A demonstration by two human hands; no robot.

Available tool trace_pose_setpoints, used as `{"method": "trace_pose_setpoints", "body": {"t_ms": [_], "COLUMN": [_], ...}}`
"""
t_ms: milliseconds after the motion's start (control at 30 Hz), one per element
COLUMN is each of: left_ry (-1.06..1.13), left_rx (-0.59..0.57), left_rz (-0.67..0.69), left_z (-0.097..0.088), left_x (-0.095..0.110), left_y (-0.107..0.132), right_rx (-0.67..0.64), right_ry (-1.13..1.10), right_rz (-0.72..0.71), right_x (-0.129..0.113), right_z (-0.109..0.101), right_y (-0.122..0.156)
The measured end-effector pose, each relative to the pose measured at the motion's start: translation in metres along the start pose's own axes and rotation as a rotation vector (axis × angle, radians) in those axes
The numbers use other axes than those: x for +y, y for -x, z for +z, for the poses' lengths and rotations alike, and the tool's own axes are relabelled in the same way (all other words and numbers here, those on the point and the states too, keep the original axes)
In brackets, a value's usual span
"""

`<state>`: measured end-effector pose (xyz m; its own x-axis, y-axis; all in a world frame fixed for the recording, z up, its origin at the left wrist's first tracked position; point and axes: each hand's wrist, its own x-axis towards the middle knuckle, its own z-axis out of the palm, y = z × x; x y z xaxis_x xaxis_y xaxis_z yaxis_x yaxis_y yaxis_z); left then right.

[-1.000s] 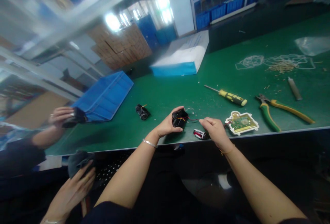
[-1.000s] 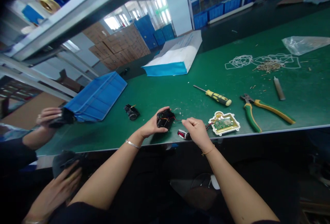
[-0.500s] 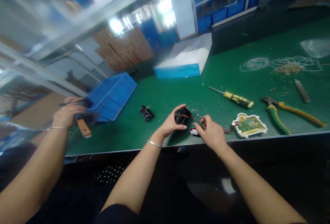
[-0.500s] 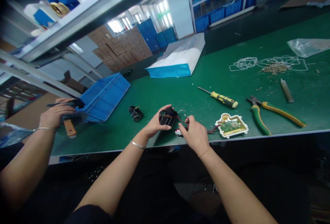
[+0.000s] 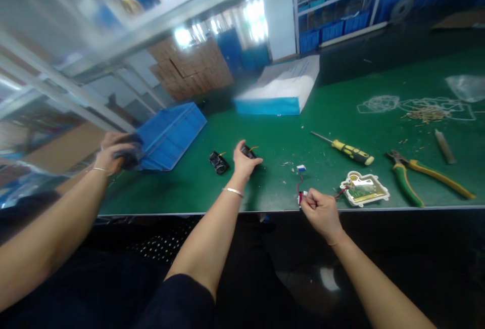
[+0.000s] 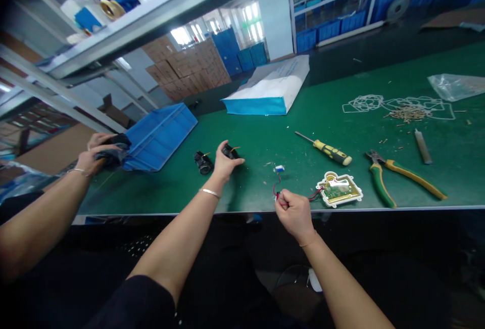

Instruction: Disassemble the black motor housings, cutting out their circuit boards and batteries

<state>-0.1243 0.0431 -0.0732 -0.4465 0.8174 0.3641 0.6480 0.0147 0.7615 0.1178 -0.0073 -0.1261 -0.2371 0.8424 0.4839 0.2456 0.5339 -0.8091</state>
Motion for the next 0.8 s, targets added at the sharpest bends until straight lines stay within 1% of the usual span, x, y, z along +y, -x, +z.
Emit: {"method": "trace_pose_setpoints", "body": {"t_ms": [33, 67, 133, 200, 267, 367, 433, 467, 533, 567, 600, 633, 733, 800], "left_ry": [-0.016, -0.046, -0.141, -0.262, -0.383, -0.532, -0.575, -0.576, -0.544, -0.512, -0.472, -0.426, -0.270, -0.178], "left_rx": [0.019, 0.001, -0.047, -0.032, 0.020, 0.063, 0.091, 0.106, 0.114, 0.089, 0.037, -0.040, -0.354, -0.548], "left_rz": [-0.014, 0.012, 0.128, 0.207, 0.208, 0.131, 0.120, 0.152, 0.286, 0.371, 0.454, 0.529, 0.680, 0.714], "left_z": [-0.005, -0.010, -0.015, -0.016, -0.015, -0.015, -0.016, -0.017, -0.016, -0.014, -0.012, -0.009, 0.002, 0.008], "left_x": [-0.005, -0.008, -0.009, -0.007, -0.005, -0.004, 0.002, 0.008, 0.026, 0.037, 0.048, 0.060, 0.089, 0.100], "left_y": [-0.004, -0.008, -0.010, -0.010, -0.008, -0.004, -0.001, 0.001, 0.006, 0.010, 0.015, 0.021, 0.039, 0.049], "right_rx": [0.004, 0.007, 0.001, -0.019, -0.050, -0.085, -0.105, -0.116, -0.141, -0.150, -0.159, -0.163, -0.158, -0.146], "right_ry": [-0.007, -0.009, -0.007, 0.000, 0.007, 0.019, 0.007, -0.006, -0.038, -0.049, -0.054, -0.054, -0.013, 0.020], "right_rz": [0.002, 0.008, 0.033, 0.060, 0.074, 0.080, 0.087, 0.092, 0.102, 0.104, 0.103, 0.099, 0.061, 0.041], "right_x": [0.000, -0.001, -0.002, -0.002, -0.003, -0.005, -0.006, -0.007, -0.009, -0.010, -0.011, -0.011, -0.010, -0.008], "right_z": [0.000, 0.000, 0.002, 0.003, 0.003, 0.002, -0.001, -0.002, -0.004, -0.006, -0.006, -0.007, -0.007, -0.005], "right_y": [0.001, 0.001, -0.002, -0.007, -0.010, -0.011, -0.010, -0.010, -0.009, -0.009, -0.009, -0.009, -0.009, -0.008]}}
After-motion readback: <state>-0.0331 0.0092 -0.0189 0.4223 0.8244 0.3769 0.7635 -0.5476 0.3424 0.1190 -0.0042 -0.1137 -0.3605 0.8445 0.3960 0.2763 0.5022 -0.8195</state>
